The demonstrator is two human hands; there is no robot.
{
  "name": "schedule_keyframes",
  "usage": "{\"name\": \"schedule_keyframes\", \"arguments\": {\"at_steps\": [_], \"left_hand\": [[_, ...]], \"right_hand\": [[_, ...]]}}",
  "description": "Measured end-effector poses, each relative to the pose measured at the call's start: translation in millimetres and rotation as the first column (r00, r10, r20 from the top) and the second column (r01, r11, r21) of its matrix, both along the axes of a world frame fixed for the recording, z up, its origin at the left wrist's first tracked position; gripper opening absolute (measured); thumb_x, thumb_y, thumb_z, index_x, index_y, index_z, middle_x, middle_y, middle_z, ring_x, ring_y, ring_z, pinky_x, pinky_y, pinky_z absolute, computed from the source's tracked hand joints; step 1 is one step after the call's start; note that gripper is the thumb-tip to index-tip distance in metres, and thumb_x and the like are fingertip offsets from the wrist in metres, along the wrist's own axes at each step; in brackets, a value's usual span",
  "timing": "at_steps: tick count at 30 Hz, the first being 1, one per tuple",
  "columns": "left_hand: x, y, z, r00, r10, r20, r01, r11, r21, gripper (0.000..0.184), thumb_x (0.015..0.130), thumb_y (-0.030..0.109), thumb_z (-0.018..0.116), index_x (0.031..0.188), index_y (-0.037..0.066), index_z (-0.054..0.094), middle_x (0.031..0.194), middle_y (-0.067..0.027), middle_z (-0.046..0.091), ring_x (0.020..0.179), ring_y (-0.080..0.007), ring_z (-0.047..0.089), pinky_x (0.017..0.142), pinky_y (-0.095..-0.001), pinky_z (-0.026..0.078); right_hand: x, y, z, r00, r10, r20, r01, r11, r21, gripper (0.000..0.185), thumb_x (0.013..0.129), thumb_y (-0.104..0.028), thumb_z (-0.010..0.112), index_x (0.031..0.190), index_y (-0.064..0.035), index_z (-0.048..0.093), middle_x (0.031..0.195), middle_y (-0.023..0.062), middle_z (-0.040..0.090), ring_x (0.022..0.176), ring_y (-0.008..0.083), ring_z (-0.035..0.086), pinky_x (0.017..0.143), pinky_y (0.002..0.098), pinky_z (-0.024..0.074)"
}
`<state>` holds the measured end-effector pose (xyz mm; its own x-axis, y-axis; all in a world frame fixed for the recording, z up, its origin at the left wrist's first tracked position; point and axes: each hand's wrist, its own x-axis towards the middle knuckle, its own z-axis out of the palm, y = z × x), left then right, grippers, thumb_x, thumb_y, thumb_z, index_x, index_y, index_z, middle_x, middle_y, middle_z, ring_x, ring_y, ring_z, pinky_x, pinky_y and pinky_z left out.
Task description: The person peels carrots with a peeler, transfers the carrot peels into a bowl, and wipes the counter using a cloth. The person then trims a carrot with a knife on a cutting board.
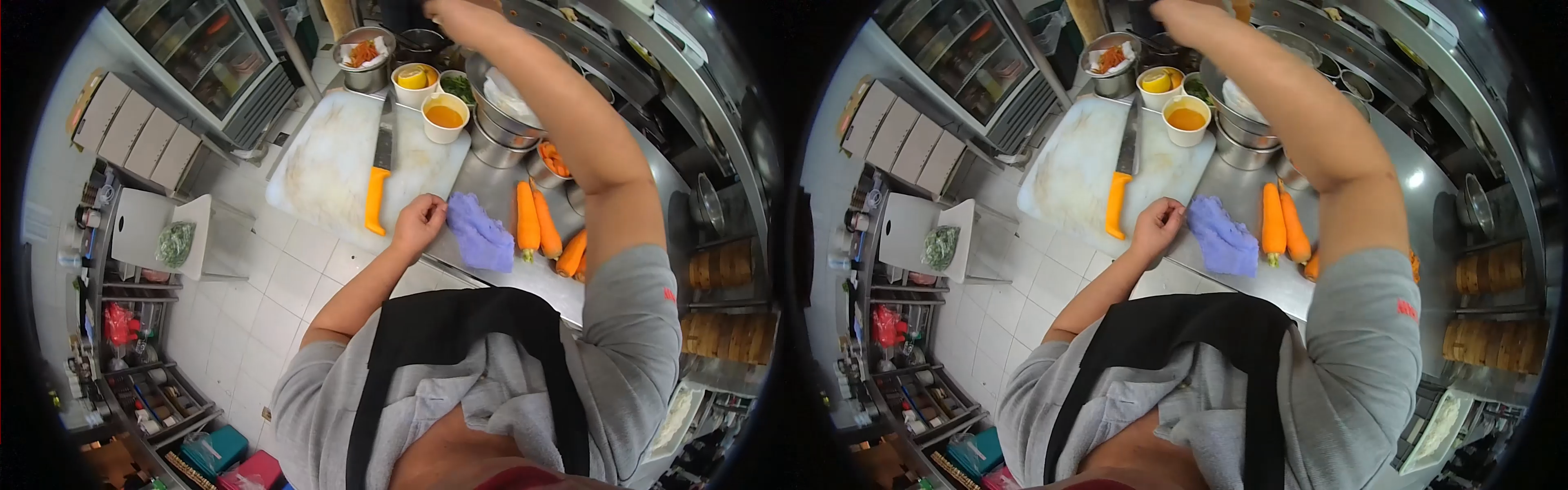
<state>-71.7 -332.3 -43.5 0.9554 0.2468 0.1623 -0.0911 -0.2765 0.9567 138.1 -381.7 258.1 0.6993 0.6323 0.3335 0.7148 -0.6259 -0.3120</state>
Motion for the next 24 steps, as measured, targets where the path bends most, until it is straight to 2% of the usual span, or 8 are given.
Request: {"name": "schedule_keyframes", "arguments": {"at_steps": [2, 4, 6, 8, 10, 16, 18, 24], "left_hand": [[-1.6, 4.8, 9.4, 0.999, -0.019, 0.028, 0.019, 1.0, -0.019, 0.01, 0.087, 0.012, 0.062, 0.092, 0.003, 0.063, 0.072, -0.0036, 0.057, 0.063, -0.0107, 0.051, 0.059, -0.025, 0.043], [-1.0, 13.0, 24.9, 0.988, -0.155, 0.001, 0.152, 0.973, -0.175, 0.01, 0.088, 0.011, 0.062, 0.094, 0.003, 0.063, 0.073, -0.0021, 0.057, 0.064, -0.0082, 0.05, 0.059, -0.023, 0.043], [-0.2, 37.9, 38.0, 0.987, 0.013, 0.162, -0.006, 0.999, -0.04, 0.011, 0.089, 0.011, 0.061, 0.097, 0.004, 0.063, 0.072, 0.0008, 0.056, 0.063, -0.0048, 0.049, 0.058, -0.0209, 0.041], [4.2, 71.6, 41.5, 0.955, 0.196, 0.225, -0.166, 0.976, -0.143, 0.012, 0.09, 0.012, 0.061, 0.098, 0.004, 0.063, 0.072, 0.0014, 0.057, 0.062, -0.0044, 0.048, 0.057, -0.0208, 0.04], [5.8, 113.2, 35.3, 0.942, 0.274, 0.194, -0.222, 0.942, -0.252, 0.012, 0.09, 0.013, 0.061, 0.098, 0.004, 0.063, 0.073, 0.0014, 0.057, 0.062, -0.0044, 0.048, 0.057, -0.0207, 0.041], [-7.0, 152.1, -3.5, 0.957, 0.283, -0.057, -0.285, 0.958, -0.029, 0.012, 0.093, 0.013, 0.058, 0.098, 0.003, 0.061, 0.082, 0.0021, 0.06, 0.072, -0.004, 0.052, 0.066, -0.0186, 0.042], [-3.9, 153.2, -7.3, 0.956, 0.294, 0.005, -0.293, 0.953, -0.072, 0.012, 0.092, 0.013, 0.059, 0.097, 0.002, 0.061, 0.08, 0.0029, 0.059, 0.071, -0.0041, 0.052, 0.065, -0.0191, 0.042], [-3.1, 156.3, -7.1, 0.959, 0.281, -0.032, -0.283, 0.958, -0.057, 0.011, 0.092, 0.012, 0.059, 0.096, 0.002, 0.061, 0.079, 0.0043, 0.056, 0.07, -0.0026, 0.048, 0.065, -0.0182, 0.04]], "right_hand": [[37.8, -3.5, 3.0, 0.984, -0.02, 0.176, 0.081, 0.935, -0.346, 0.022, 0.075, -0.01, 0.06, 0.095, -0.0026, 0.066, 0.098, 0.0197, 0.066, 0.092, 0.0337, 0.064, 0.078, 0.0423, 0.0495], [67.1, 6.5, -2.2, 0.987, -0.072, 0.146, 0.124, 0.913, -0.389, 0.019, 0.075, -0.008, 0.061, 0.092, -0.0024, 0.067, 0.095, 0.0192, 0.065, 0.091, 0.0332, 0.064, 0.078, 0.0411, 0.0491], [100.5, 24.8, -19.6, 0.984, -0.138, 0.11, 0.173, 0.882, -0.439, 0.016, 0.075, -0.006, 0.061, 0.09, -0.0022, 0.067, 0.092, 0.0186, 0.065, 0.089, 0.0326, 0.063, 0.077, 0.0399, 0.0486], [150.5, 54.0, -54.1, 0.984, -0.107, 0.142, 0.168, 0.818, -0.55, 0.034, 0.083, -0.009, 0.051, 0.115, -0.0102, 0.062, 0.113, 0.015, 0.064, 0.107, 0.0322, 0.061, 0.086, 0.042, 0.049], [147.9, 75.4, -69.8, 0.858, -0.497, -0.132, 0.47, 0.862, -0.192, 0.041, 0.09, -0.019, 0.036, 0.122, -0.0108, 0.06, 0.131, 0.0162, 0.054, 0.117, 0.0332, 0.055, 0.096, 0.0433, 0.043], [185.9, 119.8, -126.0, 0.771, -0.559, -0.305, 0.517, 0.829, -0.214, 0.041, 0.092, -0.02, 0.036, 0.124, -0.0054, 0.058, 0.136, 0.0158, 0.048, 0.123, 0.0328, 0.05, 0.103, 0.0448, 0.0392], [186.2, 120.2, -130.2, 0.852, -0.512, -0.108, 0.383, 0.75, -0.54, 0.034, 0.092, -0.016, 0.049, 0.122, -0.0065, 0.06, 0.126, 0.014, 0.058, 0.116, 0.0278, 0.058, 0.093, 0.0418, 0.048], [188.3, 121.6, -146.8, 0.911, -0.411, 0.045, 0.387, 0.811, -0.439, 0.029, 0.089, -0.012, 0.056, 0.116, -0.0056, 0.064, 0.121, 0.0132, 0.062, 0.11, 0.0291, 0.061, 0.087, 0.0401, 0.0525]]}}
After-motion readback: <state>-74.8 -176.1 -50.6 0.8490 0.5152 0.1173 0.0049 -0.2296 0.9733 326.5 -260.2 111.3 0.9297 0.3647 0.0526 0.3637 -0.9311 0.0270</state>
